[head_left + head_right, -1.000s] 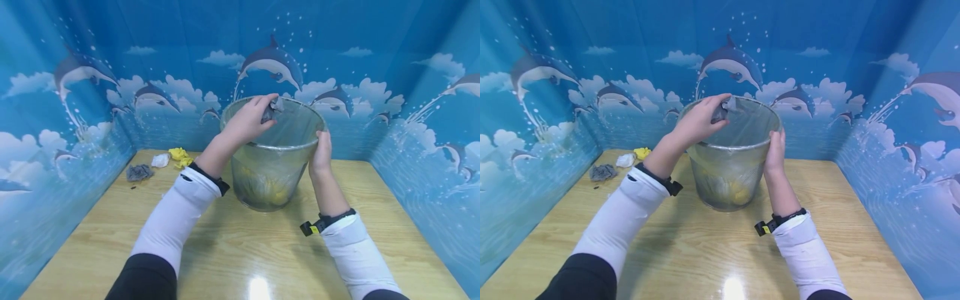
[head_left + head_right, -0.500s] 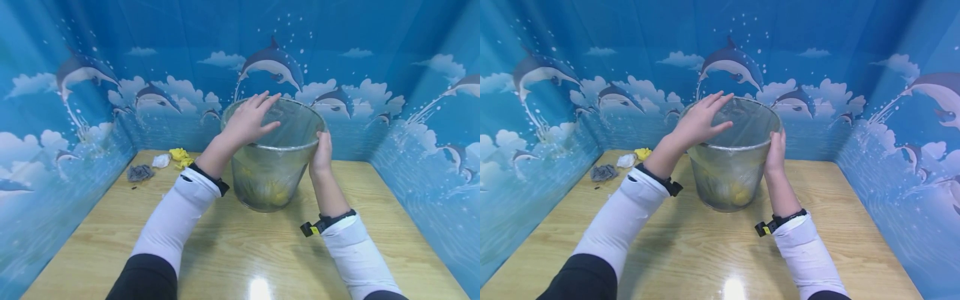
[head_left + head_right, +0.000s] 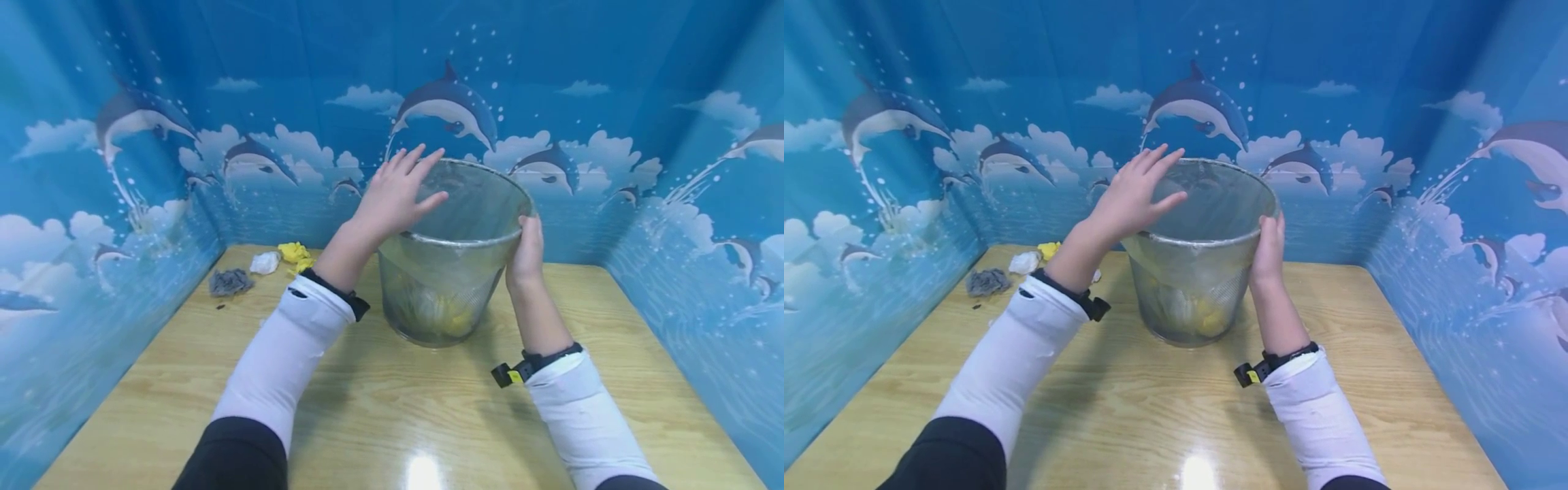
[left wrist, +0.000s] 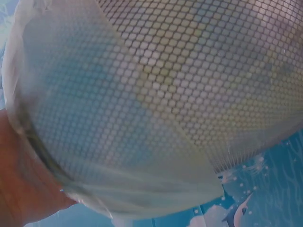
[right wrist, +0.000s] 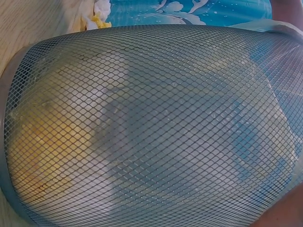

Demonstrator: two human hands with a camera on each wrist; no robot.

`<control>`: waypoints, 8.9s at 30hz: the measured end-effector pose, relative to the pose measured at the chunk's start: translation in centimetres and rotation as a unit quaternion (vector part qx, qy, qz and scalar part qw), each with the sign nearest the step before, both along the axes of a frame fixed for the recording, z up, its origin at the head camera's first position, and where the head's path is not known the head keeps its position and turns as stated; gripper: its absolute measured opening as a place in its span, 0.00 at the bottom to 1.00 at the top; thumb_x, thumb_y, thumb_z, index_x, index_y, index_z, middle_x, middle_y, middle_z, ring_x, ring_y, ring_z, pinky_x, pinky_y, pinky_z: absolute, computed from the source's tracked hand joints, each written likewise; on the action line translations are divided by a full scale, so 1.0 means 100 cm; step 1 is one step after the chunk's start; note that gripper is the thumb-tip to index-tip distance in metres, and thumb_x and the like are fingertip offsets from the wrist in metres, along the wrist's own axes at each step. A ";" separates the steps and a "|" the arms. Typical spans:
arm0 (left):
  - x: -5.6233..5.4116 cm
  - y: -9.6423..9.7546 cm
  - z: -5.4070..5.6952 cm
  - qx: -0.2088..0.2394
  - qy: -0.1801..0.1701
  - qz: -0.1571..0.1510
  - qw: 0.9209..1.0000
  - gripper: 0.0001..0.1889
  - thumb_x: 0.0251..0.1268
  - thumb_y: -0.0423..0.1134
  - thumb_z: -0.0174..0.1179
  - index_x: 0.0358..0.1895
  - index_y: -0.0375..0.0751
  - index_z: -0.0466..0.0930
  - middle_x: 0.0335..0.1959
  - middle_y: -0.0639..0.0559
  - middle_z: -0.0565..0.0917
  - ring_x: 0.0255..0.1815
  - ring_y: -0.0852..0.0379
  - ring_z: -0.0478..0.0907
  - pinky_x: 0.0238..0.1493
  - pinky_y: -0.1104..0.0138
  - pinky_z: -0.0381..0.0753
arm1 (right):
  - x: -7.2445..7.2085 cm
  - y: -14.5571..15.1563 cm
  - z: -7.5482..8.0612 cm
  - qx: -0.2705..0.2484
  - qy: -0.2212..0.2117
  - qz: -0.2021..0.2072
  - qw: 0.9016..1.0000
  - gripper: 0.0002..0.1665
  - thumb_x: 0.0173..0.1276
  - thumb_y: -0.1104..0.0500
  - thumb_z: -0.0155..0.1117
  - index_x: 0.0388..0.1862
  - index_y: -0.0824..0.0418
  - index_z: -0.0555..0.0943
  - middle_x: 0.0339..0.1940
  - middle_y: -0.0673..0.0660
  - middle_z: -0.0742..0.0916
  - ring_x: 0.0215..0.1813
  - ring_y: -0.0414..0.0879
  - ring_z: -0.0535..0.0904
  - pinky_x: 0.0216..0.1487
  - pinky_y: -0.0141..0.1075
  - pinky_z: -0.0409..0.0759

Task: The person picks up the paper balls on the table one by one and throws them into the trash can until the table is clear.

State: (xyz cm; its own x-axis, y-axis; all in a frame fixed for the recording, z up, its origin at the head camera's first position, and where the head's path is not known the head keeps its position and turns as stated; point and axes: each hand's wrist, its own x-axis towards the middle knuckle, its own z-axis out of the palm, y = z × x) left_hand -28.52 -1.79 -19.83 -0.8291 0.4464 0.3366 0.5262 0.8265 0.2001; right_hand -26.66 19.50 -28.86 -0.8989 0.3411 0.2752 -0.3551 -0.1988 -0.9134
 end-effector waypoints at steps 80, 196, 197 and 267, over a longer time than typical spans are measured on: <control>-0.049 -0.293 -0.192 0.082 -0.216 0.335 0.913 0.46 0.72 0.55 0.45 0.76 0.29 0.32 0.72 0.18 0.34 0.71 0.19 0.35 0.66 0.30 0.46 | 0.001 0.000 0.002 0.007 0.012 0.003 1.000 0.33 0.69 0.56 0.33 0.73 0.64 0.57 0.65 0.60 0.66 0.62 0.48 0.64 0.70 0.42 0.60; -0.054 -0.279 -0.220 0.123 -0.171 0.293 0.933 0.26 0.63 0.38 0.55 0.62 0.26 0.66 0.53 0.25 0.72 0.55 0.28 0.70 0.59 0.40 0.69 | -0.001 0.003 0.003 0.013 -0.015 0.007 1.000 0.34 0.70 0.56 0.33 0.76 0.59 0.53 0.73 0.56 0.62 0.70 0.48 0.58 0.72 0.37 0.57; -0.054 -0.277 -0.218 0.135 -0.173 0.294 0.930 0.27 0.64 0.39 0.54 0.63 0.27 0.65 0.55 0.25 0.71 0.57 0.28 0.69 0.60 0.40 0.68 | 0.000 0.003 0.002 0.013 -0.016 0.009 1.000 0.35 0.70 0.56 0.33 0.76 0.59 0.53 0.74 0.56 0.61 0.71 0.48 0.57 0.73 0.37 0.56; -0.035 -0.024 -0.002 0.179 0.024 0.035 0.983 0.28 0.69 0.48 0.57 0.71 0.53 0.64 0.71 0.46 0.65 0.70 0.49 0.65 0.67 0.56 0.70 | 0.003 0.001 0.000 0.008 -0.020 0.004 1.000 0.32 0.71 0.55 0.34 0.74 0.60 0.57 0.66 0.57 0.66 0.65 0.49 0.63 0.69 0.39 0.61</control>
State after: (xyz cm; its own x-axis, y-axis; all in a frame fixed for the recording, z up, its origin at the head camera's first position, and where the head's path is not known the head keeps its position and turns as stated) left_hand -32.06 -4.17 -20.00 -0.8330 0.2353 0.5008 0.4869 0.7415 0.4615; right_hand -26.39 19.60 -28.87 -0.9123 0.3286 0.2445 -0.3164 -0.1863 -0.9301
